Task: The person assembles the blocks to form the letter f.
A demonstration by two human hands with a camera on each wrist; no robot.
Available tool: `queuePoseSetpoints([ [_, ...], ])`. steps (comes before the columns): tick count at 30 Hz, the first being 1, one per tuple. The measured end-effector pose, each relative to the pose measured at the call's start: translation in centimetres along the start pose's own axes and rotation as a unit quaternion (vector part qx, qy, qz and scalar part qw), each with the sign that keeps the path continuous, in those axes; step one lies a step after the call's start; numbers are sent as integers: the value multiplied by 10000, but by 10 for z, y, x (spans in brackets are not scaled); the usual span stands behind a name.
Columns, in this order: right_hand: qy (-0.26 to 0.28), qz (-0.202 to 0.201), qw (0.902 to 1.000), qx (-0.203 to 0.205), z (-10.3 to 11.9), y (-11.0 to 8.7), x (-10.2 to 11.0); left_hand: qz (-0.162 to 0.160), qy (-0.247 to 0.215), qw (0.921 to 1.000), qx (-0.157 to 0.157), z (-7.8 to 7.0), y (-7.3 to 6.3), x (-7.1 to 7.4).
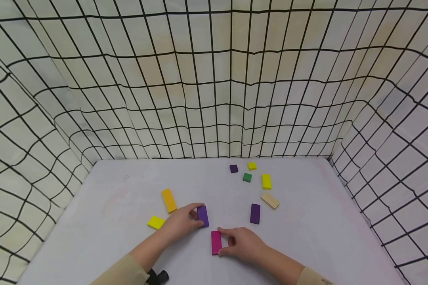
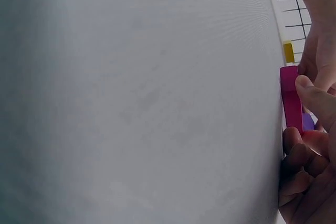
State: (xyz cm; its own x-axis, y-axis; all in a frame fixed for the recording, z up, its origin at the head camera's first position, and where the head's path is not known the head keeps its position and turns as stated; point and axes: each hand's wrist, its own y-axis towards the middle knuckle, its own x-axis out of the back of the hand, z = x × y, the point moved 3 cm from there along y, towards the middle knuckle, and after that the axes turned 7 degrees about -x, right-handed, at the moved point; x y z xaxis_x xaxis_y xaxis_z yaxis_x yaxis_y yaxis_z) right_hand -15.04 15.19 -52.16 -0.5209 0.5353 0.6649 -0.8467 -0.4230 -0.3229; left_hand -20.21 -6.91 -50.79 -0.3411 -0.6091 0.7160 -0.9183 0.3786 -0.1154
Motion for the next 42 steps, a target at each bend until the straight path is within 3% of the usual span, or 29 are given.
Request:
queuePoseSetpoints([
  [16, -148, -137, 9994, 295, -1, -1, -3, 491, 448, 9977, -136, -13, 8, -13],
  [42, -90, -385, 9987, 314, 0, -2, -4, 584, 788, 9950, -204, -20, 4, -15],
])
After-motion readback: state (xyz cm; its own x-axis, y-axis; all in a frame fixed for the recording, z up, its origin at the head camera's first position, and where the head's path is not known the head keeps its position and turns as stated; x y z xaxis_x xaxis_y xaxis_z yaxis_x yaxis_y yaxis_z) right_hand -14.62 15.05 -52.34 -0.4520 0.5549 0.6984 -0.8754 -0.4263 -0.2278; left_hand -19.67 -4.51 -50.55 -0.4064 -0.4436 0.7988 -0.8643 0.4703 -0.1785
